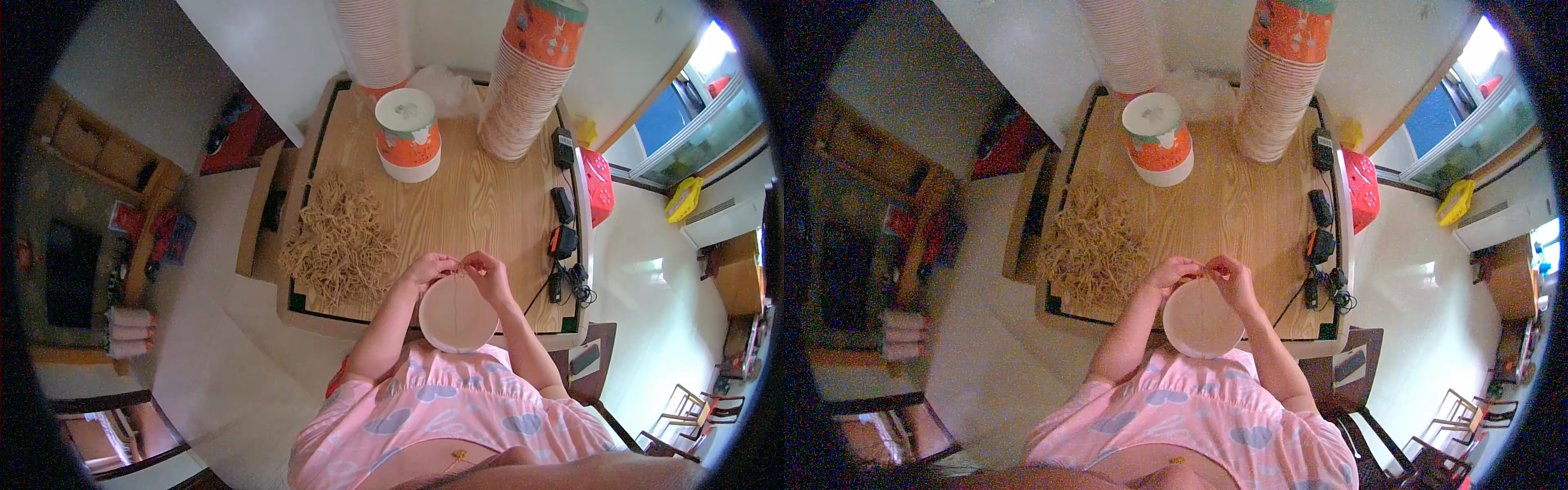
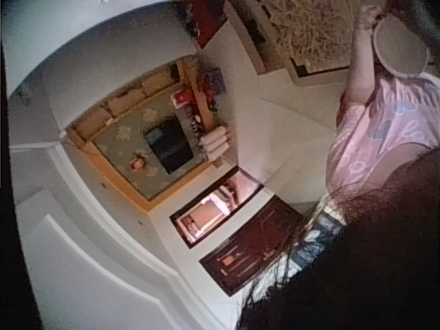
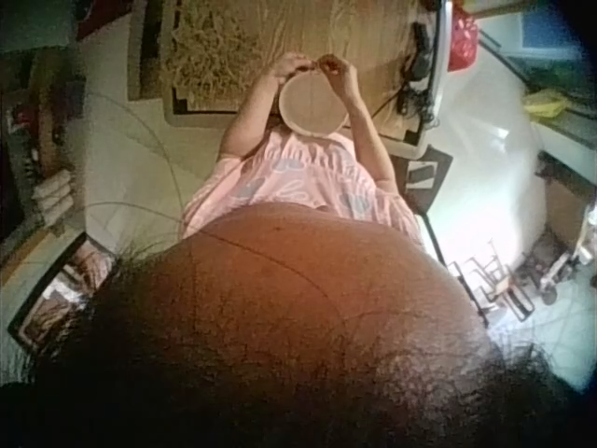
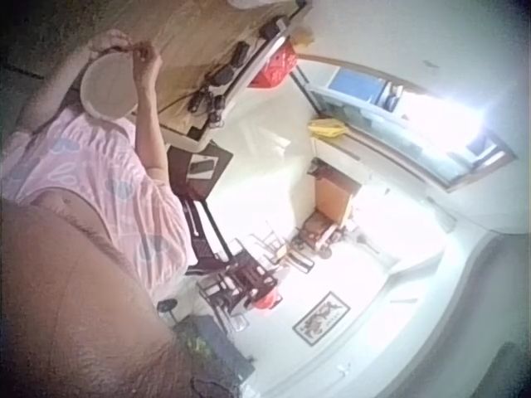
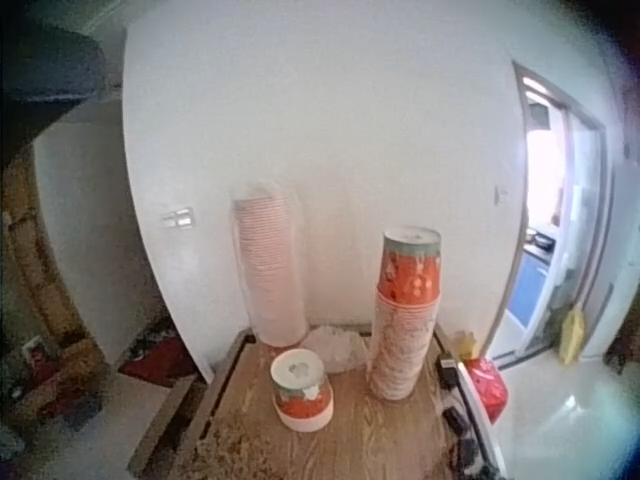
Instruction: The person is handling and inspecting paper bowls, likely for a packaging or product preparation task.
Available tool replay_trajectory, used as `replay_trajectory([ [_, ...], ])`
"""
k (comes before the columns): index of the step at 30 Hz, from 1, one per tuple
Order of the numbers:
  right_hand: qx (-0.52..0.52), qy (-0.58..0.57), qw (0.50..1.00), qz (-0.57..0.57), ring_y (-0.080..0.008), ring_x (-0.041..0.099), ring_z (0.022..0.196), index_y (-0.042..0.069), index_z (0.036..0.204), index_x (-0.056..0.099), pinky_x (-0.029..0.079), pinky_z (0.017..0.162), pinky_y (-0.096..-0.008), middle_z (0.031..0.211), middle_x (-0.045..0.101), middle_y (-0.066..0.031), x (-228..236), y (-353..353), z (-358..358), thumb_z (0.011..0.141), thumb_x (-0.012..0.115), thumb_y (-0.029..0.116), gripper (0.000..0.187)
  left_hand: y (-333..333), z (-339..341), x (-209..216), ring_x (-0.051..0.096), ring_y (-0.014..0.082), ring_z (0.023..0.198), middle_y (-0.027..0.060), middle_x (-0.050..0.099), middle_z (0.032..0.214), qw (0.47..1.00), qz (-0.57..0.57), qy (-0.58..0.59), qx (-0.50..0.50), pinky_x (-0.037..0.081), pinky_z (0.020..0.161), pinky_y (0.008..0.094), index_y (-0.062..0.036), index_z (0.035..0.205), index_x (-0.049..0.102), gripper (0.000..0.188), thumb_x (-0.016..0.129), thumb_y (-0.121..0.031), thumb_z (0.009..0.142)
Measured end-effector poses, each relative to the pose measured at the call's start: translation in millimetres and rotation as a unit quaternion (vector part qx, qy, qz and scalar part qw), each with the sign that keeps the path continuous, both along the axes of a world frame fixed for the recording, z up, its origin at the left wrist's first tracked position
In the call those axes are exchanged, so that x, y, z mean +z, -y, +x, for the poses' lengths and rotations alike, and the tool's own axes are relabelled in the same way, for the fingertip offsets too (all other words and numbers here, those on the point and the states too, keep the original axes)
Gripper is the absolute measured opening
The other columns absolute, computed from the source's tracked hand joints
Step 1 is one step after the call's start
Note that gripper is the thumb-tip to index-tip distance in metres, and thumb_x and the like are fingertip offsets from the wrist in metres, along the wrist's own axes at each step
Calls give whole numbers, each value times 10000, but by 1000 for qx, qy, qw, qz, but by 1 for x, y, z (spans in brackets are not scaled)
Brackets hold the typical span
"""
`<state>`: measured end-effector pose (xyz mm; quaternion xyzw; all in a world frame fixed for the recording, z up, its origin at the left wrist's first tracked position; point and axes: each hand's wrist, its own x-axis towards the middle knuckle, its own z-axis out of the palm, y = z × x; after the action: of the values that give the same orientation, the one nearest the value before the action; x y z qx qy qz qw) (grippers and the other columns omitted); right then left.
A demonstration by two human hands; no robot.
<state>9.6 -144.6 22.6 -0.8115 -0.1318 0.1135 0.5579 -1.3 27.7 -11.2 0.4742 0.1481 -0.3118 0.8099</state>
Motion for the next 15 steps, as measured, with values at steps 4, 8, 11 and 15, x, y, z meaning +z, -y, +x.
replay_trajectory([
  [4, 14, 49, 999, 14, -141, 566, 708, 28, 821, 625, 442, 626, -265, 773, 610, -59, 6, 3, -2, 730, 585, -6, 105, -1, 1, -3, 544, 105, 640, 42, 576, 724, 1000, -15, -9, 4, 461, 569, 234, -17, 867, 592, 145, 563, -125, 774],
  [8, 47, 162, 985, -46, -207, 570, 732, 38, 813, 637, 449, 641, -301, 789, 606, -82, 18, 3, 1, 709, 609, 20, 110, -1, 1, -3, 540, 102, 645, 35, 572, 715, 999, -36, -18, 2, 457, 567, 227, -21, 862, 593, 136, 566, -118, 772],
  [11, 56, 209, 972, -97, -246, 554, 733, 49, 804, 635, 447, 650, -325, 776, 594, -85, 20, 2, 3, 691, 623, 35, 114, 1, 2, 0, 540, 102, 645, 33, 574, 722, 1000, -16, -17, 13, 456, 568, 226, -22, 861, 592, 126, 569, -104, 768],
  [15, 72, 264, 956, -103, -248, 547, 730, 49, 778, 624, 447, 647, -329, 764, 592, -72, 21, 0, 5, 684, 629, 37, 95, 1, 0, -4, 545, 106, 636, 35, 589, 744, 1000, 3, -7, 26, 455, 567, 228, -26, 877, 601, 127, 565, -88, 772],
])
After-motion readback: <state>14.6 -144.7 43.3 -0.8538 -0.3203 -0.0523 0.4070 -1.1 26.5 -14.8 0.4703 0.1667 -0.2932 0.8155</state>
